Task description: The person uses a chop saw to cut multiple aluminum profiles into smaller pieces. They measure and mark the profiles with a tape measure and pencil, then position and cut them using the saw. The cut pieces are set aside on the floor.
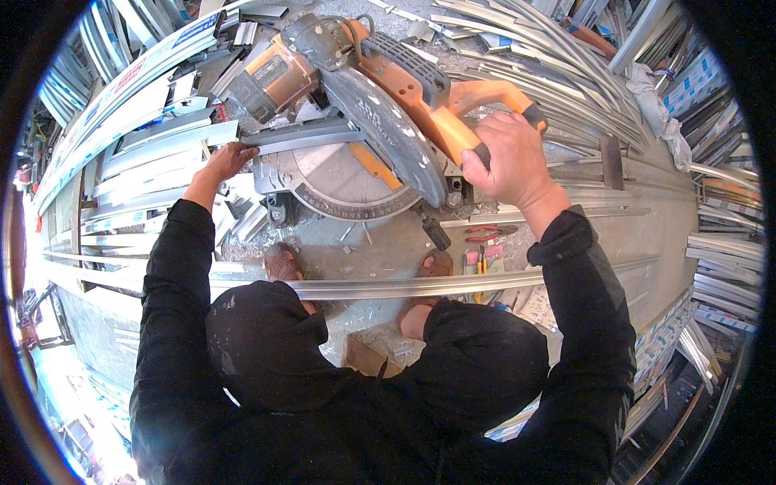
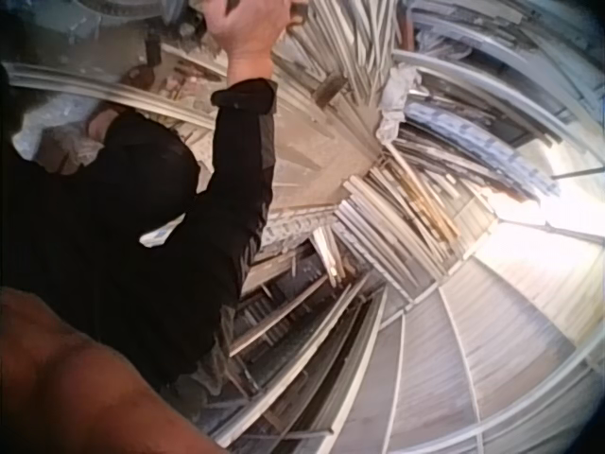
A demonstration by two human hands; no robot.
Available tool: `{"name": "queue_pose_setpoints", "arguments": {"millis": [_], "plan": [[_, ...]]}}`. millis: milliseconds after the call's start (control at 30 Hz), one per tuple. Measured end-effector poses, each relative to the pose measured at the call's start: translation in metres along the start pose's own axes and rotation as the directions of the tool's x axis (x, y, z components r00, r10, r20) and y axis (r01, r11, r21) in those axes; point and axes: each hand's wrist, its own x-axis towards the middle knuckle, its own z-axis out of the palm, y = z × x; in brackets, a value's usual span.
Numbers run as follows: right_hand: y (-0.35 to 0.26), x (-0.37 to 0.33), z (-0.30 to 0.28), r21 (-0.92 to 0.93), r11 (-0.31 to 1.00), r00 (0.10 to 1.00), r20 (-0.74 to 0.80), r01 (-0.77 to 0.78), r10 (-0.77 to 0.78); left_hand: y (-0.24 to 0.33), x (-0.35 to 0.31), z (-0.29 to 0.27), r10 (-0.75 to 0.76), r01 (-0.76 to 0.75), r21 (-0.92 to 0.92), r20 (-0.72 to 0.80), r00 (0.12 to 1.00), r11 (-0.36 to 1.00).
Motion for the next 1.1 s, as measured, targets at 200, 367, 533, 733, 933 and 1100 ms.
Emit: {"name": "queue_pose_setpoints", "arguments": {"millis": [200,367,533,733,933,1100], "plan": [[0.000,-0.001,0.002,-0.002,1.000,1.000,-0.014,0.005,-0.005,0.000,0.002,0.000,-0.008,0.008,-0.002,0.015,1.000,1.000],[0.000,-0.003,0.003,0.002,1.000,1.000,-0.017,0.001,-0.001,-0.001,0.002,0.001,-0.009,0.009,-0.006,0.004,1.000,1.000],[0.000,-0.004,0.003,0.003,1.000,1.000,-0.018,-0.002,0.002,-0.002,0.001,0.003,0.076,-0.077,-0.013,-0.093,0.993,0.997],[0.001,-0.006,0.007,0.002,1.000,1.000,-0.030,-0.006,0.006,-0.002,0.004,0.000,-0.003,0.003,-0.013,0.001,1.000,1.000],[-0.002,0.011,-0.008,-0.036,0.999,1.000,0.005,-0.001,0.001,-0.002,0.001,0.002,0.028,-0.029,-0.009,-0.024,0.999,1.000],[0.001,0.062,-0.042,-0.067,0.996,0.994,0.092,-0.059,0.065,-0.017,-0.015,0.009,0.199,-0.222,-0.101,-0.201,0.959,0.970]]}}
